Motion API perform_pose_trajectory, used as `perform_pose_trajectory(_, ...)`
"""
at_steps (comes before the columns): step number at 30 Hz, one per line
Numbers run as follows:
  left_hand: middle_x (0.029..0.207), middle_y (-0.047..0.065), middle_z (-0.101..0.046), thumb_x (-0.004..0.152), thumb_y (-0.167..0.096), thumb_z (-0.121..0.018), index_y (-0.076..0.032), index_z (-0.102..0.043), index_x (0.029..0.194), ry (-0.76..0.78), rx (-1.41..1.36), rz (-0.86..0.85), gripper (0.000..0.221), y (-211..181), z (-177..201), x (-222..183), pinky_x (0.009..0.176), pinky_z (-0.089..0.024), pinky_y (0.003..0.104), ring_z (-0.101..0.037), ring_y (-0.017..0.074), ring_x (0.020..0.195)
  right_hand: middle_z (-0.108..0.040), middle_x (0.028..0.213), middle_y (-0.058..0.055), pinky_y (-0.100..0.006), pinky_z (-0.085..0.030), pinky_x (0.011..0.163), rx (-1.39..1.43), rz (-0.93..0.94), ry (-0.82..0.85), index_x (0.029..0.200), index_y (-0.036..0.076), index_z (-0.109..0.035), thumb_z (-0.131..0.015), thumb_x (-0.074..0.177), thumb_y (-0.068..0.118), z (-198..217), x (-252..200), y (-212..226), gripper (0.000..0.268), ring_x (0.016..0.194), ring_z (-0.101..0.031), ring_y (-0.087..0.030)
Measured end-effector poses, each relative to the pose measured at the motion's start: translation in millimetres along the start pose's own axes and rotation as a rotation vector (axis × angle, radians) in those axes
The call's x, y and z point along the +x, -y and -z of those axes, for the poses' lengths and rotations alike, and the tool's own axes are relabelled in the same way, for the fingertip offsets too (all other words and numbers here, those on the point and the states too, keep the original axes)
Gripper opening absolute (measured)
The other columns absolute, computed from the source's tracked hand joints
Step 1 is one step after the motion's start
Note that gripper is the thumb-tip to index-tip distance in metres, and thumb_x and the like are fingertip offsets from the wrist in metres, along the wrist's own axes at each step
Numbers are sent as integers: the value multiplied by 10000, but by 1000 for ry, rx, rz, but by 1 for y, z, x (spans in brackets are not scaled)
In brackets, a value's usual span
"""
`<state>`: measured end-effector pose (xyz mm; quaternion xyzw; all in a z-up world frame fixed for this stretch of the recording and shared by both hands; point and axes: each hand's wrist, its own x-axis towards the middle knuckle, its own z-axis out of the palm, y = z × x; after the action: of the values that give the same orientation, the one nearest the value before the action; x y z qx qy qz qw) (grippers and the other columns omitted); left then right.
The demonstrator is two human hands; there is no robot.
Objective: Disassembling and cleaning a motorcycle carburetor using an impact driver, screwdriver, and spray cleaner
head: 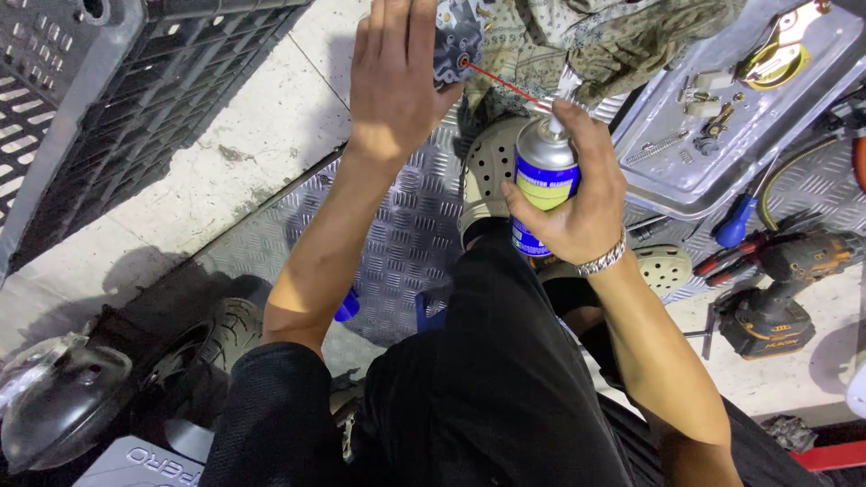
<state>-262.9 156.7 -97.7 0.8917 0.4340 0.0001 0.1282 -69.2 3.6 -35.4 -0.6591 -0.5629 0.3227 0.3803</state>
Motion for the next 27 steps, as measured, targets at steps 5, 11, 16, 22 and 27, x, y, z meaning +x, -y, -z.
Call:
perform_pose_trajectory(5, 1444, 180, -450, 776, -416, -1079, -25, -372, 1479, 9, 58, -42, 1071, 3, 1, 5, 1106, -435, 437, -486, 336, 1336, -548, 1429, -267, -476, -583, 1055, 137, -41, -9, 1530, 9, -335, -877, 825, 128, -8, 9, -14, 898, 1168, -691, -394)
perform_pose_trajectory(11, 1158, 155, -600, 703, -391, -1010, 4, -518, 1328, -67, 80, -75, 888, 15, 4, 16, 917, -478, 415, -582, 299, 995, -409, 1592, -180, -435, -609, 1060, 341, -121, 1, 1579, 95, -290, -881, 809, 66, -18, 15, -39, 971, 1225, -683, -355)
perform_pose_trajectory(16, 1048, 113, -644, 698, -420, -1014, -15, -613, 1197, -83, 124, -101, 758, 14, 5, 24, 916, -463, 395, -605, 250, 945, -402, 1612, -152, -394, -629, 946, 436, -160, -28, 1575, 90, -306, -849, 773, -32, -27, 18, -53, 976, 1077, -731, -318)
perform_pose_trajectory(22, 1154, 152, -650, 717, -340, -981, 20, -556, 1300, -36, 114, -100, 806, 15, -2, 24, 996, -434, 409, -616, 291, 1055, -410, 1620, -132, -398, -619, 1014, 418, -124, -43, 1589, 133, -315, -861, 786, -13, -29, 21, -55, 982, 1153, -712, -317)
perform_pose_trajectory(27, 1136, 150, -645, 703, -311, -972, 6, -571, 1276, -49, 100, -104, 768, 16, -1, 21, 964, -443, 417, -609, 296, 1027, -431, 1597, -130, -397, -578, 1063, 408, -149, -31, 1576, 108, -327, -844, 777, 5, -29, 22, -48, 957, 1198, -681, -311)
